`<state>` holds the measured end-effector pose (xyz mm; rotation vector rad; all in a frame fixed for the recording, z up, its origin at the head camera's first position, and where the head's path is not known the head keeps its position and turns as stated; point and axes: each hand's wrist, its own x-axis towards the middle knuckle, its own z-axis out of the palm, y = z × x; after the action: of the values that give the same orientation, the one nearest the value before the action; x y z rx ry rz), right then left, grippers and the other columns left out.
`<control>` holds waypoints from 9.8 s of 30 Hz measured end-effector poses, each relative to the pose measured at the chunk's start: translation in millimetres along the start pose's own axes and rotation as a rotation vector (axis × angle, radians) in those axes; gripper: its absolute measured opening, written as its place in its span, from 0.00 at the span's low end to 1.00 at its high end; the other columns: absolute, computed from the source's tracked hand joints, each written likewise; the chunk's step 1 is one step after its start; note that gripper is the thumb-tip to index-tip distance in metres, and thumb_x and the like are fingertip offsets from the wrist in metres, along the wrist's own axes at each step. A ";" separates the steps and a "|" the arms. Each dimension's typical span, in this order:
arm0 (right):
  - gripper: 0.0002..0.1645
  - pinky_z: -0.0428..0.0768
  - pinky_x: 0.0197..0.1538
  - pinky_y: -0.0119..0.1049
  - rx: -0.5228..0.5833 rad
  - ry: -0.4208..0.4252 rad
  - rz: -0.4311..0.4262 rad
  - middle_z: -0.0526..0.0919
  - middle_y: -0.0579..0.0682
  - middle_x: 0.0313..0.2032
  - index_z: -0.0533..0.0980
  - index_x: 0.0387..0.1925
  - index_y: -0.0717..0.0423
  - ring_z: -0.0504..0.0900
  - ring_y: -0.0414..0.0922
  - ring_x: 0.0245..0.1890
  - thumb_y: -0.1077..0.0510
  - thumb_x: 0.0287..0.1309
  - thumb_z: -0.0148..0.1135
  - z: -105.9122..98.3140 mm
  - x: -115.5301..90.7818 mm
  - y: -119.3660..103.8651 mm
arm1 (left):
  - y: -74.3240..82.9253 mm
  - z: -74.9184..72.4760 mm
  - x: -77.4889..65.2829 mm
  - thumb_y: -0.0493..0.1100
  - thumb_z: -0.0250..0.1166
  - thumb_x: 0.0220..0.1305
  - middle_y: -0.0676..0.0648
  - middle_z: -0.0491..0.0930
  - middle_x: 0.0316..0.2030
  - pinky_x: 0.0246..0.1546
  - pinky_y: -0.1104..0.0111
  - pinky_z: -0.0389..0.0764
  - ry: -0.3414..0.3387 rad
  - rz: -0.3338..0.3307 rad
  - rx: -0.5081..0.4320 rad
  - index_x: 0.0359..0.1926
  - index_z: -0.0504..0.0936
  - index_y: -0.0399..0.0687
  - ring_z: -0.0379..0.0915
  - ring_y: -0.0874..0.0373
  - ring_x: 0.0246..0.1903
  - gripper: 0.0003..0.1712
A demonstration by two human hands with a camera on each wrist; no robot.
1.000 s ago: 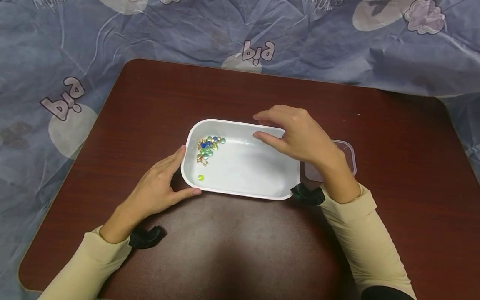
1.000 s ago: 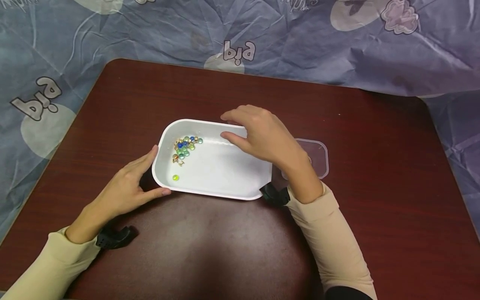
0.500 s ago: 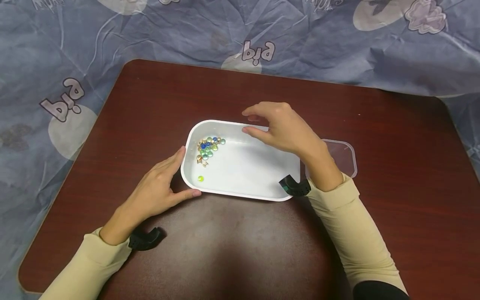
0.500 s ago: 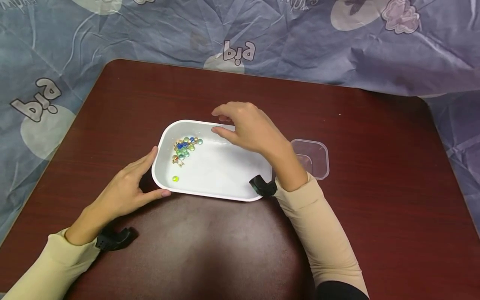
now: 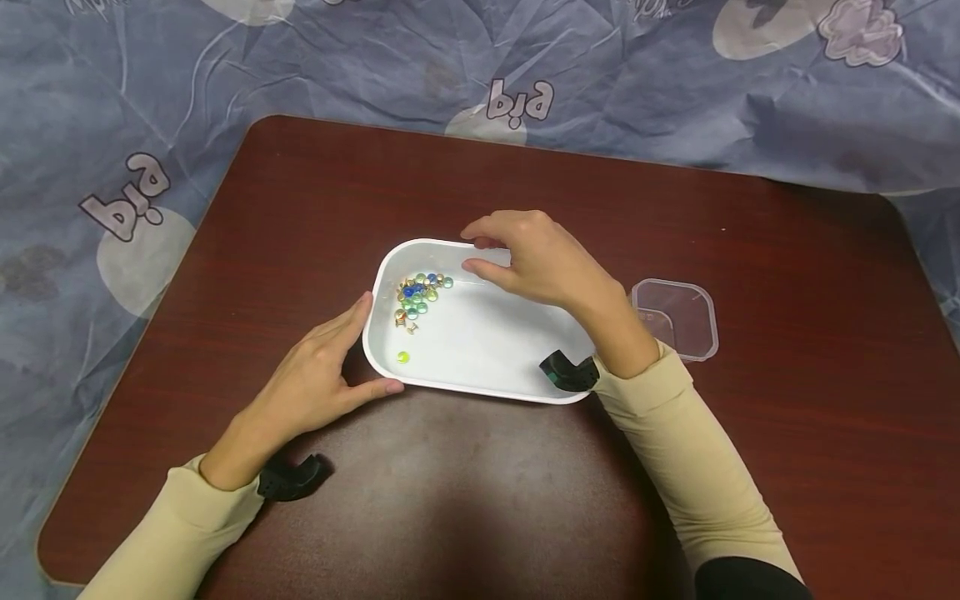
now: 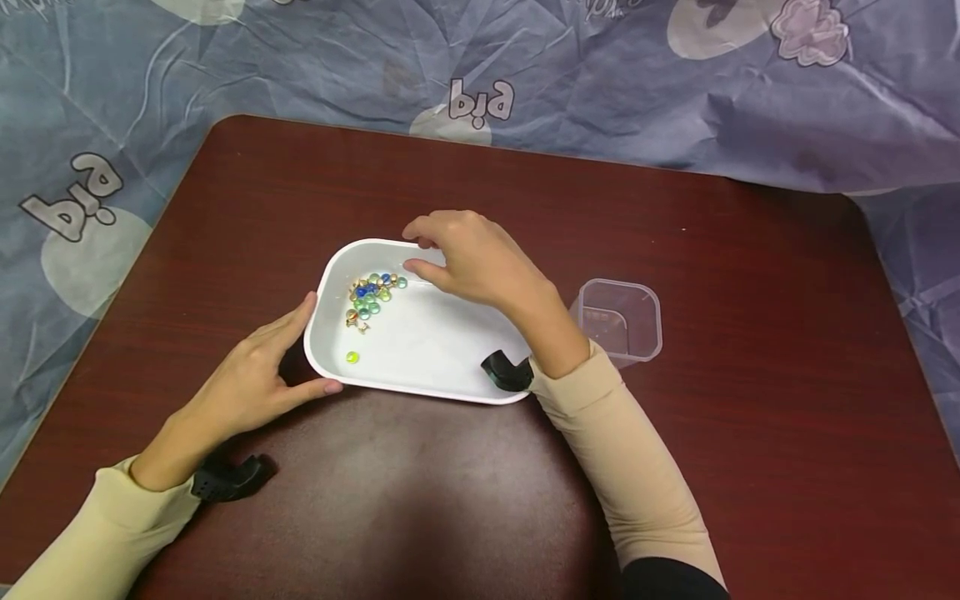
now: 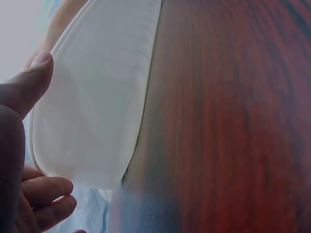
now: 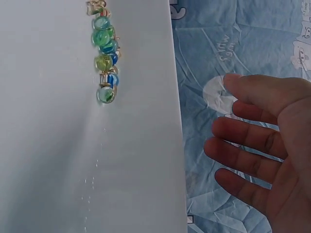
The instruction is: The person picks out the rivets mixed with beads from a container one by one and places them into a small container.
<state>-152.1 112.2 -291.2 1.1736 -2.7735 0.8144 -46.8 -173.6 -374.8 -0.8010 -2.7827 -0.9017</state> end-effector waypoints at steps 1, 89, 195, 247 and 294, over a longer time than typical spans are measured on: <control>0.18 0.79 0.49 0.41 -0.003 -0.006 -0.002 0.86 0.54 0.43 0.82 0.49 0.62 0.84 0.47 0.41 0.57 0.60 0.70 0.9 1.6 -0.8 | 0.0 0.0 -0.1 0.66 0.74 0.50 0.32 0.63 0.68 0.62 0.45 0.68 0.000 0.000 -0.001 0.74 0.55 0.34 0.65 0.39 0.66 0.63; 0.17 0.72 0.35 0.29 0.054 -0.615 -0.167 0.81 0.46 0.24 0.87 0.33 0.57 0.73 0.39 0.27 0.74 0.52 0.57 74.9 54.4 -26.6 | -5.3 3.4 -0.1 0.75 0.59 0.58 0.32 0.64 0.68 0.62 0.48 0.69 0.053 0.051 -0.047 0.74 0.56 0.33 0.66 0.41 0.65 0.61; 0.07 0.76 0.33 0.31 0.152 -0.312 -0.058 0.79 0.45 0.24 0.81 0.26 0.54 0.76 0.39 0.26 0.69 0.44 0.63 5.8 26.3 -15.6 | -3.1 0.8 -0.8 0.73 0.64 0.56 0.32 0.65 0.68 0.61 0.46 0.69 0.024 0.011 -0.006 0.75 0.56 0.35 0.66 0.40 0.65 0.61; 0.14 0.73 0.32 0.24 0.058 -0.052 -0.062 0.79 0.37 0.25 0.83 0.25 0.50 0.77 0.37 0.26 0.73 0.43 0.69 -44.4 -60.9 17.2 | -4.0 2.3 -1.6 0.68 0.72 0.52 0.33 0.64 0.68 0.61 0.44 0.68 0.003 -0.014 -0.002 0.76 0.54 0.37 0.64 0.39 0.66 0.63; 0.13 0.66 0.24 0.25 -0.109 0.001 0.370 0.81 0.39 0.21 0.85 0.30 0.47 0.70 0.36 0.18 0.67 0.45 0.75 -102.7 -122.8 36.3 | -1.9 1.5 -2.0 0.63 0.74 0.52 0.33 0.63 0.69 0.61 0.46 0.68 0.001 -0.016 -0.008 0.75 0.54 0.37 0.64 0.40 0.66 0.61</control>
<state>-106.7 263.2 -245.6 0.6508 -3.0350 0.6675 -46.1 -174.9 -377.5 -0.7811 -2.7903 -0.9165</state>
